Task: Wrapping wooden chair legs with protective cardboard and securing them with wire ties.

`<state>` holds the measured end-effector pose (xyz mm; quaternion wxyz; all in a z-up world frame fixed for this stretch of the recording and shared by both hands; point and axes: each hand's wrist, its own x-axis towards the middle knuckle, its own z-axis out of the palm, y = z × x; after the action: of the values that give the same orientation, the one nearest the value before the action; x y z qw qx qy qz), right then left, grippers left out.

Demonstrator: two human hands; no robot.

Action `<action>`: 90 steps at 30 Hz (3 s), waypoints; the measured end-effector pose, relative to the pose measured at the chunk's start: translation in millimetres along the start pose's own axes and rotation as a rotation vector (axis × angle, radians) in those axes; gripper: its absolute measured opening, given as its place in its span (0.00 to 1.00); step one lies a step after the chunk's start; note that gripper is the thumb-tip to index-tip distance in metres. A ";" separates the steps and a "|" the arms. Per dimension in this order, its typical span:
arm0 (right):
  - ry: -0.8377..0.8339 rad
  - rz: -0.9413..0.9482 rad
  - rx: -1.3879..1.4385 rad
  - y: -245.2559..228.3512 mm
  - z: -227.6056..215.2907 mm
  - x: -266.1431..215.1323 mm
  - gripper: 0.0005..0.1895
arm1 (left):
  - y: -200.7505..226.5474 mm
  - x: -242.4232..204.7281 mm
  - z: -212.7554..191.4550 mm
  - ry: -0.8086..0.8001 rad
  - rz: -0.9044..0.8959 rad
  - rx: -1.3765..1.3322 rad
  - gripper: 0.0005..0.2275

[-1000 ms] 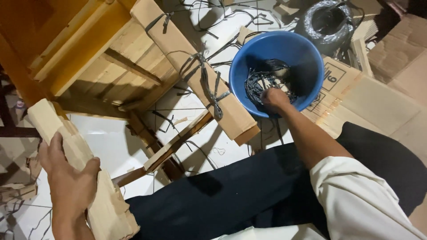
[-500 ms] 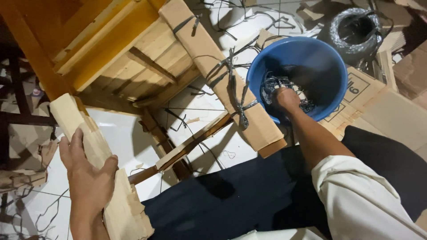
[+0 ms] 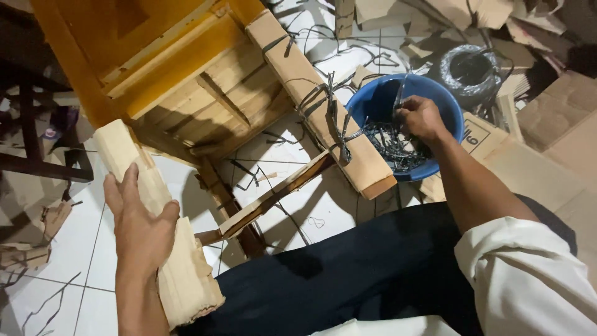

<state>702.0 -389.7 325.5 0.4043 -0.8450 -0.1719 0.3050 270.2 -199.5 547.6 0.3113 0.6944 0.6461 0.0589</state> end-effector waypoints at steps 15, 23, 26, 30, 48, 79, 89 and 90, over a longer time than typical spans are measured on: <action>0.105 -0.257 -0.242 -19.6 -62.7 -24.5 0.12 | -37.1 10.8 6.4 0.072 0.226 -0.033 0.38; 0.290 -0.481 0.067 -90.2 -58.4 -23.4 0.09 | -62.3 34.0 10.3 0.144 0.319 -0.261 0.30; 0.314 -0.650 0.017 -135.4 -39.2 -71.9 0.08 | -84.0 51.3 18.1 0.202 0.382 -0.382 0.29; 0.150 -1.176 0.015 -155.8 -11.3 -92.1 0.11 | -55.8 20.8 7.1 0.154 0.288 -0.328 0.29; -0.873 -0.901 0.359 -213.1 144.1 -248.6 0.13 | -98.4 10.8 -0.8 0.137 -0.006 -0.947 0.39; -1.081 -0.630 0.058 -193.4 202.0 -221.4 0.15 | -195.6 -21.3 11.5 0.021 0.184 -0.641 0.12; -1.167 -0.510 0.344 -129.6 259.7 -199.1 0.12 | -230.8 12.5 124.8 -0.042 0.180 -1.062 0.05; -1.168 -0.511 0.346 -129.9 261.4 -200.8 0.12 | -233.7 12.8 122.4 -0.041 0.181 -1.061 0.05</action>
<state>373.7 -266.7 376.1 0.4342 -0.3963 -0.5067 0.6307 130.4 -237.9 326.8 0.6256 0.4957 0.4592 0.3900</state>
